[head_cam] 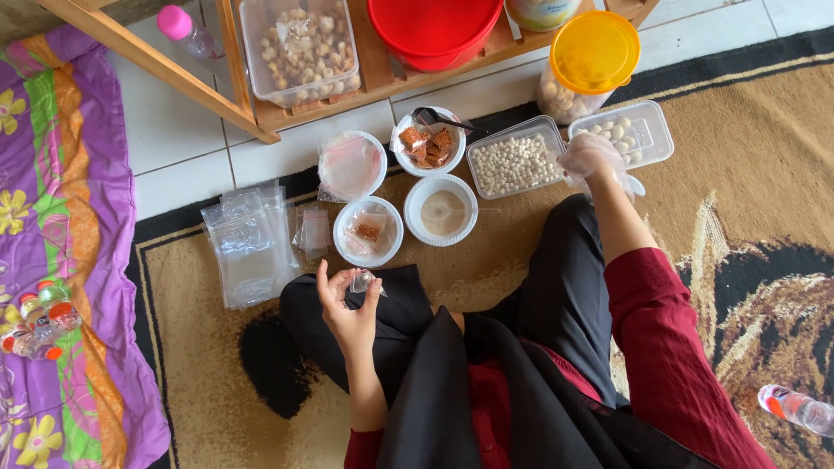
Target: Packaging various small food items into plastic bags using a spoon
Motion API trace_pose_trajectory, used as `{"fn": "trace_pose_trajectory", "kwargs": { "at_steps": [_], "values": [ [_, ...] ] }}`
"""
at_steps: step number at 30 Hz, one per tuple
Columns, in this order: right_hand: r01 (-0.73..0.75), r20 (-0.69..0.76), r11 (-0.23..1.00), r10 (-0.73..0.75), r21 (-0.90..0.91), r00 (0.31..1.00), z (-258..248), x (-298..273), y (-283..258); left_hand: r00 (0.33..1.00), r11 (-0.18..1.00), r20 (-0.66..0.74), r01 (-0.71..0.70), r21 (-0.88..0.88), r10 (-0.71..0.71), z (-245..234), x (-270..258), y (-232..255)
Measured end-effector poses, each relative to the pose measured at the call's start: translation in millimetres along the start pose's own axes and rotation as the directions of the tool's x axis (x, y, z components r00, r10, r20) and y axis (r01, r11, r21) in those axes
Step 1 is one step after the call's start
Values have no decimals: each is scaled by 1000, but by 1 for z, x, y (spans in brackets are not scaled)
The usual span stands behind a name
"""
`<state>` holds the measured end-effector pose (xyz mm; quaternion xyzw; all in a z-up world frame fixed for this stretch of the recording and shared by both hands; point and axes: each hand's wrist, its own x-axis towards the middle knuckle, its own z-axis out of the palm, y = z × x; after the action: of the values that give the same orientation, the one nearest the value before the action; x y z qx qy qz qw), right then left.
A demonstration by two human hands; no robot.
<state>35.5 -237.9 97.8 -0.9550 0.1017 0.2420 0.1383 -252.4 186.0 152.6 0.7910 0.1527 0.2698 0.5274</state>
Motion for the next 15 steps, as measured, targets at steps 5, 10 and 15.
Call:
{"fn": "trace_pose_trajectory", "kwargs": {
  "at_steps": [5, 10, 15],
  "values": [
    [26, -106, 961, -58, -275, 993, 9, 12, 3, 1000, 1000, 1, -9, -11, 9, -1, 6, 5],
    [97, -340, 887, -272, -452, 900, 8, 0, -16, 1000, 1000, 10, -9, -9, 9, 3, 11, 6],
    [494, 205, 713, -457, -497, 866, -16, -38, -76, 1000, 1000, 22, -22, 2, 22, 12, 14, 6]
  ]
}}
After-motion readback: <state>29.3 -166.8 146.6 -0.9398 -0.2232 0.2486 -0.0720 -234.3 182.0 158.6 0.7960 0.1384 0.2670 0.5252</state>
